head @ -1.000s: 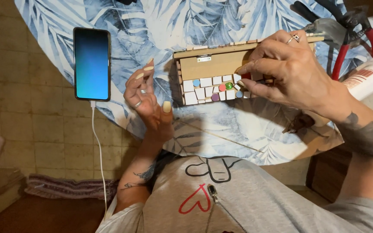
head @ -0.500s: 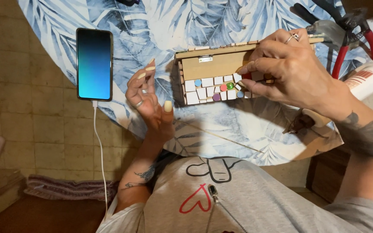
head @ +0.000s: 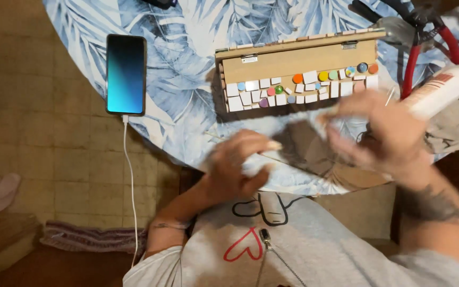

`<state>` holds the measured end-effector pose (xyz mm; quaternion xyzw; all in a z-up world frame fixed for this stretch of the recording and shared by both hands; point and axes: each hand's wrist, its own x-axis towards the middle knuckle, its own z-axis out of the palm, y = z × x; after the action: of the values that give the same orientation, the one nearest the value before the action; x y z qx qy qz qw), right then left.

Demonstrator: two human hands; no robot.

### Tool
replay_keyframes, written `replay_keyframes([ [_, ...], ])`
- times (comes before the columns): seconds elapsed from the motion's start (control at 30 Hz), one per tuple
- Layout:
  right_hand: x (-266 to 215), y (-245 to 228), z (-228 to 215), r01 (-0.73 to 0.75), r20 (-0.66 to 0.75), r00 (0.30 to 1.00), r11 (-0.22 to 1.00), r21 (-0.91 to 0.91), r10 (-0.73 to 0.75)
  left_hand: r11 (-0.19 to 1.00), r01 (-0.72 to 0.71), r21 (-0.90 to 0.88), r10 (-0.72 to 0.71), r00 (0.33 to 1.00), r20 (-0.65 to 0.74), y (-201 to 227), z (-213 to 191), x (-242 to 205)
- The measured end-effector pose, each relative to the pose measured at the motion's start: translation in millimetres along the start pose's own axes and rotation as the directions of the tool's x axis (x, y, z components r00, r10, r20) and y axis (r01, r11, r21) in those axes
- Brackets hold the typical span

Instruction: Applying glue to small mosaic tiles and placing them onto a wooden box to create a decorative pattern.

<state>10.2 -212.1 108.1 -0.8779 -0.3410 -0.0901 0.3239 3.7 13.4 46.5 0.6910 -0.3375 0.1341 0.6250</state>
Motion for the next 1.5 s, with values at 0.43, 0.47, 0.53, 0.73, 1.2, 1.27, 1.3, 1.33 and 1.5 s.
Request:
replay_keyframes([
  [0.43,-66.4,-42.9,65.1,0.132,-0.438,0.868,0.958,-0.254,-0.235,0.621,0.706,-0.34,-0.568,0.704,0.427,4.5,46.9,-31.6],
  [0.47,-69.3,-43.0,65.8,0.137,-0.44,0.866,0.958,-0.252,-0.239,0.624,0.705,-0.337,-0.57,0.706,0.422,6.7,47.6,-32.5],
  [0.53,-72.5,-40.4,66.7,0.12,-0.467,0.852,0.956,-0.268,-0.237,0.588,0.723,-0.362,-0.581,0.689,0.434,8.5,48.6,-31.2],
  [0.73,-97.3,-43.8,19.3,-0.574,-0.651,0.692,0.785,-0.233,0.313,0.846,0.53,-0.062,-0.477,0.803,0.356,12.4,45.8,-24.9],
  [1.2,-169.1,82.8,33.3,-0.873,-0.622,0.137,0.391,0.293,0.771,0.965,-0.203,0.165,0.164,0.96,0.225,-9.3,56.6,-20.5],
  [1.27,-164.0,68.7,31.3,-0.764,-0.576,0.08,0.422,0.489,0.813,0.966,-0.205,0.154,0.167,0.959,0.228,-9.5,56.6,-17.4],
  [1.3,-160.1,55.3,28.7,-0.633,-0.519,0.024,0.415,0.653,0.854,0.969,-0.199,0.147,0.163,0.961,0.224,-8.6,56.7,-15.7],
  [1.33,-156.0,42.5,25.9,-0.474,-0.454,-0.019,0.392,0.789,0.891,0.971,-0.192,0.14,0.158,0.962,0.221,-7.9,57.3,-13.9],
  [1.5,-146.5,-0.3,33.4,-0.283,-0.661,0.23,0.699,0.657,0.715,0.961,-0.2,0.193,0.159,0.965,0.21,-8.7,66.4,-12.9],
])
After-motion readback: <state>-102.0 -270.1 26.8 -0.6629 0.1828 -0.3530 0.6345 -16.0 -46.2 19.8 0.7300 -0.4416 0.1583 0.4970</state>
